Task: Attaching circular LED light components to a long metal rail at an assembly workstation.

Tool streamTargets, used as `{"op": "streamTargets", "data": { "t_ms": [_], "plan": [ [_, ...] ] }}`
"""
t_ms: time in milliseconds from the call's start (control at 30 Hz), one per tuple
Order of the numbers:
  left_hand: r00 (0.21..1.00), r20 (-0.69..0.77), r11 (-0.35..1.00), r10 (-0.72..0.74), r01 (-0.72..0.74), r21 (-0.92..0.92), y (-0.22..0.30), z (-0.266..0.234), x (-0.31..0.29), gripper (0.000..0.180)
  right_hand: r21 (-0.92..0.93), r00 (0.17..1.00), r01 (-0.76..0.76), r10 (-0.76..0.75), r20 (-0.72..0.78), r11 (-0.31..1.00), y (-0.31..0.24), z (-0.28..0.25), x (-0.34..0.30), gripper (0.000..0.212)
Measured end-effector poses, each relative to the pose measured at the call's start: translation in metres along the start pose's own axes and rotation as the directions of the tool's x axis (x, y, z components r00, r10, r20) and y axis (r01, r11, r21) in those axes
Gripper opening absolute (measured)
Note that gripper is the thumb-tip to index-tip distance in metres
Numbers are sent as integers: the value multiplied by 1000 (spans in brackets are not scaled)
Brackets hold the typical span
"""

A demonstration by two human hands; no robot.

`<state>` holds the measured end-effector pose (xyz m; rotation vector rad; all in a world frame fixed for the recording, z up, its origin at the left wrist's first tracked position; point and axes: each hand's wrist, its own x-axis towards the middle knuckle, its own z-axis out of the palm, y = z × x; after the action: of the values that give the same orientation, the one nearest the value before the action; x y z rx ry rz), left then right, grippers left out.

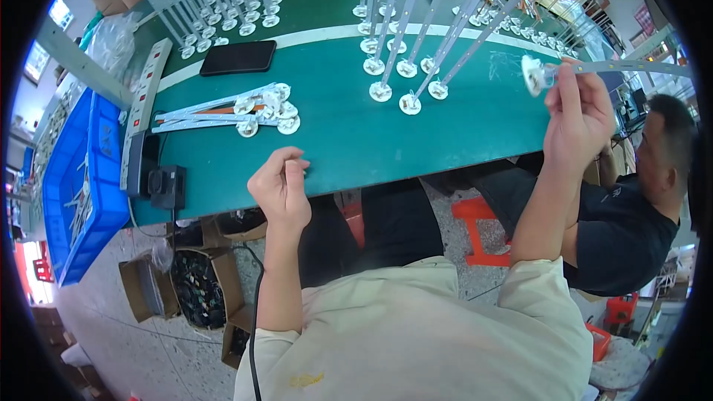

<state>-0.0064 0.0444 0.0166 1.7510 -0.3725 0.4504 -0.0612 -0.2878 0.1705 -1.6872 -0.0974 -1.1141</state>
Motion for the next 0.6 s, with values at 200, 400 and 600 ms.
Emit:
{"op": "streamTargets", "data": {
  "t_ms": [200,400,600],
  "plan": [
    [999,27,984,31,-35,173,-5,6,1,29,-236,956,-265,222,-193,935,157,-43,28,16],
    [998,65,958,23,-41,285,-8,6,3,21,-191,939,-343,340,-49,920,236,21,32,15],
    [997,82,938,16,-43,344,-5,8,6,17,-191,869,-417,451,202,889,253,62,43,16]
  ]
}}
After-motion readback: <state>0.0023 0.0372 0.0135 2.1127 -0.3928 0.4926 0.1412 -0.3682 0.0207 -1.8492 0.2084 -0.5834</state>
